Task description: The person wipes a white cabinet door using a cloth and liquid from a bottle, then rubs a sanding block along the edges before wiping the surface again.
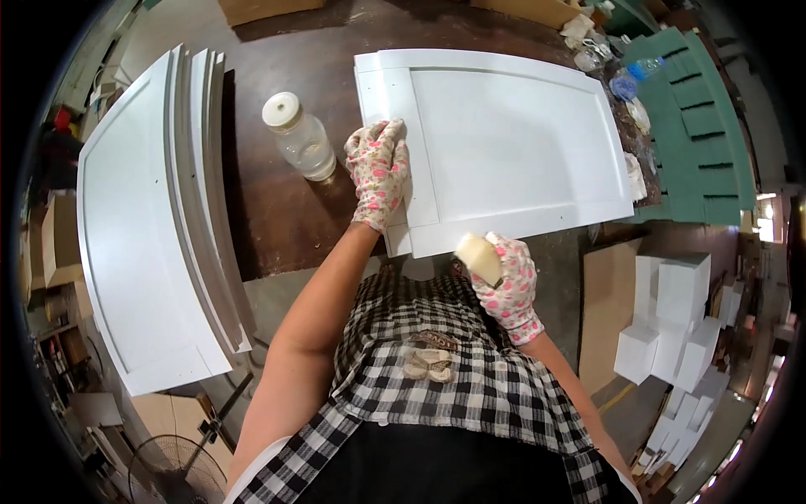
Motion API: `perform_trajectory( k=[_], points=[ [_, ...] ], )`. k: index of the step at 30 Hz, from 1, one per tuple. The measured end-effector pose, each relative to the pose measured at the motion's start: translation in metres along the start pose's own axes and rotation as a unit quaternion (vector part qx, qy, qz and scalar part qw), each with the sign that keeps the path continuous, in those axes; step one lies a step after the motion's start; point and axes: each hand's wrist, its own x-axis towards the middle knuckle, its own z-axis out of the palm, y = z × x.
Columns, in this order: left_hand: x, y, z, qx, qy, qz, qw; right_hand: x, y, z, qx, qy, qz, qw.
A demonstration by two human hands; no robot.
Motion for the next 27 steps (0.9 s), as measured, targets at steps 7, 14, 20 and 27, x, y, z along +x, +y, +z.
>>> perform_trajectory(
  k=[7, 14, 20, 27],
  points=[
    [0.003, 0.001, 0.006, 0.011, -0.026, 0.035, 0.999, -0.025, 0.001, 0.036, -0.019, -0.071, -0.034, 0.997],
    [0.001, -0.008, 0.007, -0.005, 0.024, 0.044, 0.999, -0.022, 0.111, -0.066, -0.063, 0.119, 0.213, 0.968],
    [-0.001, -0.005, 0.010, -0.043, -0.010, 0.041, 0.998, -0.047, 0.232, -0.117, -0.072, 0.253, 0.366, 0.893],
    [-0.001, -0.007, 0.001, -0.058, -0.025, -0.002, 0.998, -0.039, 0.338, -0.180, -0.149, 0.256, 0.403, 0.866]
  ],
)
